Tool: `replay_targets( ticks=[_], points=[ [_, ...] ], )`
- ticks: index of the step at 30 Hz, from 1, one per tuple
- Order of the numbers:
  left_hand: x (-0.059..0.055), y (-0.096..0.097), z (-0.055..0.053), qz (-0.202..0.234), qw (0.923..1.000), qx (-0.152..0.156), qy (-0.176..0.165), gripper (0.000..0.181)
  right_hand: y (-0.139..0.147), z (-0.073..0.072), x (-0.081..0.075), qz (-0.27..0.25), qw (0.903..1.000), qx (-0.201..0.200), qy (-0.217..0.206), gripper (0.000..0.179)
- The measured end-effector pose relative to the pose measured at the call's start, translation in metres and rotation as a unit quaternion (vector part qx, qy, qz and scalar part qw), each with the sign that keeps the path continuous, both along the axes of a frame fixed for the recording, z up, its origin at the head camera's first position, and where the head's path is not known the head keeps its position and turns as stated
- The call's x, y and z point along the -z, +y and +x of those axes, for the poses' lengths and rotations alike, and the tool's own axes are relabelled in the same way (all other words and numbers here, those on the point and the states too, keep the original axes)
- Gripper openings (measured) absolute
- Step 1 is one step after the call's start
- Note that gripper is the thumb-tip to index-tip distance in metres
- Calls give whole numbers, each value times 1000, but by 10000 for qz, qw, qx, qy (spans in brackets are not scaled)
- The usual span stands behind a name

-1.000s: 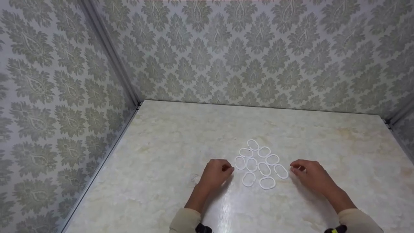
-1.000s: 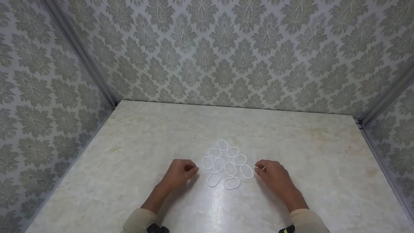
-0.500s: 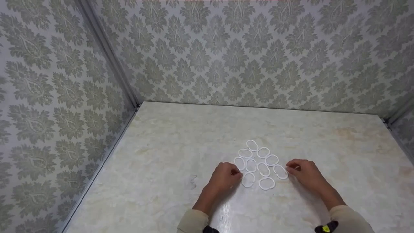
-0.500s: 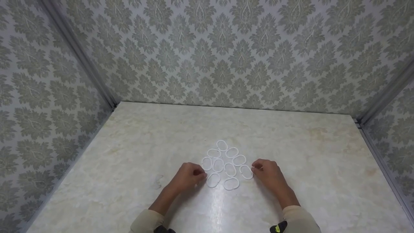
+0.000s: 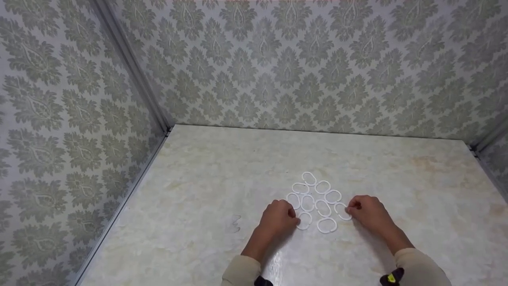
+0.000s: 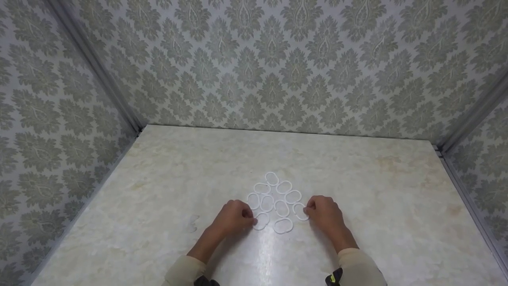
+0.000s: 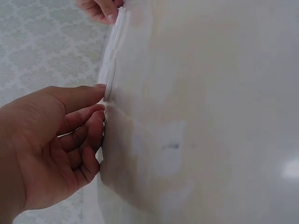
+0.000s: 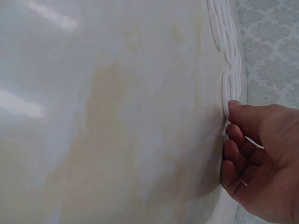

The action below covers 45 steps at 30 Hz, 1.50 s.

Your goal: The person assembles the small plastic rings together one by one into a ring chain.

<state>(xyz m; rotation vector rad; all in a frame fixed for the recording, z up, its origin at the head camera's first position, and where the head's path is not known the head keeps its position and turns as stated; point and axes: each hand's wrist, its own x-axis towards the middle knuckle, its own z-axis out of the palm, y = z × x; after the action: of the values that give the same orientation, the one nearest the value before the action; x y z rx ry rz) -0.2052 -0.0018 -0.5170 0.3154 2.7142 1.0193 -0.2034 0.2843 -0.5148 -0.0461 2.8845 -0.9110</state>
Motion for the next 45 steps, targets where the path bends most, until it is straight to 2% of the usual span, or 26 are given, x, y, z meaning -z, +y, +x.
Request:
replay_targets(
  ticks=[2,8,16,21,25,29,33,36,39,45],
  points=[
    [-1,1,0,-48,10000,-3,4,7,-1,-1,1,16,10000,20,-35,6],
    [-4,4,0,-434,9977,325,412,9,-1,-1,2,-10,9998,116,-179,6],
    [-4,7,7,-1197,9829,803,1145,14,-3,2,1,70,9999,6,-95,5],
    [1,7,7,-1399,9743,1021,1441,15,-2,2,2,48,9999,-18,-133,5],
    [4,6,6,-1456,9714,1086,1531,14,-2,3,3,15,9999,-73,-136,5],
    [6,3,7,-1258,9728,1028,1649,15,-3,2,3,11,9997,-113,-193,5],
    [9,0,6,-442,9847,777,1497,13,-3,4,4,27,9999,-66,-134,6],
    [11,-2,5,112,9897,577,1305,10,-3,5,5,-34,10000,-38,-6,5],
    [13,-3,3,343,9908,492,1214,9,-1,7,6,-132,9998,-52,172,4],
    [11,-5,2,624,9928,541,871,29,4,9,6,-403,9977,-81,537,4]
  ],
)
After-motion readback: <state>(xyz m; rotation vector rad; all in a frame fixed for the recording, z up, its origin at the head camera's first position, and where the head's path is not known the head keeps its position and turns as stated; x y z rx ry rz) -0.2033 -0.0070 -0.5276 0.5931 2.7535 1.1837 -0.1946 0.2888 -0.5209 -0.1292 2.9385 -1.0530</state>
